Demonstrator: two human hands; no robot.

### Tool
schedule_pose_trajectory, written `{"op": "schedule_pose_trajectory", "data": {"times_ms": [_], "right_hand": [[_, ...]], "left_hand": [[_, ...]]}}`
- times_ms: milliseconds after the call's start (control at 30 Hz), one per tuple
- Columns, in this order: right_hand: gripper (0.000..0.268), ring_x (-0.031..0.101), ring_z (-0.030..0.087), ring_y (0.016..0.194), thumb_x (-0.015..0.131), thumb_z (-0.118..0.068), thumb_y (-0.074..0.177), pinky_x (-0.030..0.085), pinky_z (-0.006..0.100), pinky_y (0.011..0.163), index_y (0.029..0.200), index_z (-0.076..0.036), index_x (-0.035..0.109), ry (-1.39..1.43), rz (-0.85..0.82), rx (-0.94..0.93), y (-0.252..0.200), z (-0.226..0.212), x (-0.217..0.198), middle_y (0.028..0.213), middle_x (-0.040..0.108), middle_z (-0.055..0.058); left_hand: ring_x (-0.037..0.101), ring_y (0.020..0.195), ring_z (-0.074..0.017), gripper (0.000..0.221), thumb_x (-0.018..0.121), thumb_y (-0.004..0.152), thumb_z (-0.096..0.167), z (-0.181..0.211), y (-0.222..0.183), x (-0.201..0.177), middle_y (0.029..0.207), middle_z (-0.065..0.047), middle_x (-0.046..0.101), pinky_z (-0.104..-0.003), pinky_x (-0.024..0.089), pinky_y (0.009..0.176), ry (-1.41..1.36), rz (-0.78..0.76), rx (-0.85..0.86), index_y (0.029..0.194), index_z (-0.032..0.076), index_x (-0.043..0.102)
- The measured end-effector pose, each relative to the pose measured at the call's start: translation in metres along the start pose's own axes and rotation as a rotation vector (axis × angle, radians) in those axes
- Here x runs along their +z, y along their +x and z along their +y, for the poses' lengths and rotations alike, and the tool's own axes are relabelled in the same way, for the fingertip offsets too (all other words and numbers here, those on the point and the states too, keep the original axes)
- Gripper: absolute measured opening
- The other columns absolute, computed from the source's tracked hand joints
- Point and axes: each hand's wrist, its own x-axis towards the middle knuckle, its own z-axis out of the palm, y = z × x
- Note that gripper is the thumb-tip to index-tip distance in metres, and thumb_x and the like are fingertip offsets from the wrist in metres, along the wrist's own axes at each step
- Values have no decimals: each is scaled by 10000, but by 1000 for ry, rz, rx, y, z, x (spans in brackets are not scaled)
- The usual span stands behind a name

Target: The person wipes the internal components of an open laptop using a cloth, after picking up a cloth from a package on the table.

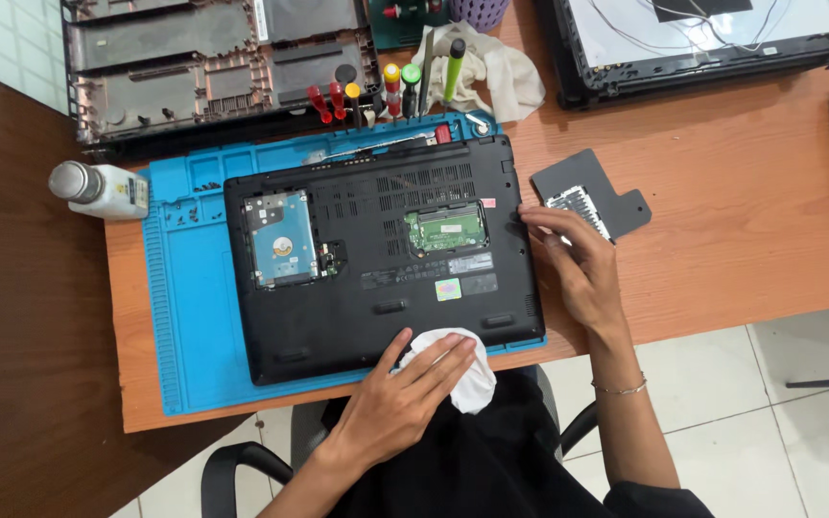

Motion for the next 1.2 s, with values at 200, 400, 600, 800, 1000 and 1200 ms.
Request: {"op": "schedule_pose_trajectory", "data": {"times_ms": [200,400,600,800,1000,1200], "right_hand": [[336,614,279,1318,412,96,1028,525,399,1161,1274,65,639,54,-8,15,0,2,-1,1349,637,192],[343,608,288,1334,412,94,1030,512,421,1177,1304,78,617,87,-9,24,-2,2,-1,1357,634,197],[331,598,292,1338,421,85,1041,502,431,1184,1323,85,595,126,-15,39,-1,3,-1,1360,627,204],[336,602,291,1340,421,87,1033,502,434,1188,1326,90,585,129,-12,42,-1,5,-1,1356,632,206],[343,605,293,1336,413,89,1027,505,426,1181,1318,86,596,101,-11,34,0,-1,0,1358,636,205],[335,605,293,1330,422,100,1024,503,420,1175,1304,80,605,78,-8,47,-1,-5,3,1345,635,197]], "left_hand": [[394,1503,-153,503,522,979,145,9,30,14,1603,-15,477,-533,273,1242,-24,3,82,1474,63,553],[396,1506,-155,533,516,986,154,21,55,27,1631,-36,447,-544,248,1251,-16,2,135,1504,30,525],[411,1484,-122,546,513,981,149,14,29,19,1614,7,453,-551,211,1263,-39,-9,75,1522,81,522],[420,1481,-131,518,512,1001,150,18,34,28,1623,-4,448,-549,216,1259,-75,-29,99,1512,69,526],[380,1501,-121,593,570,981,236,22,46,30,1642,-7,428,-550,174,1270,-93,-36,94,1546,77,487],[315,1538,-146,638,598,987,330,16,8,15,1648,-27,408,-546,134,1253,-16,-24,-83,1565,102,449]]}}
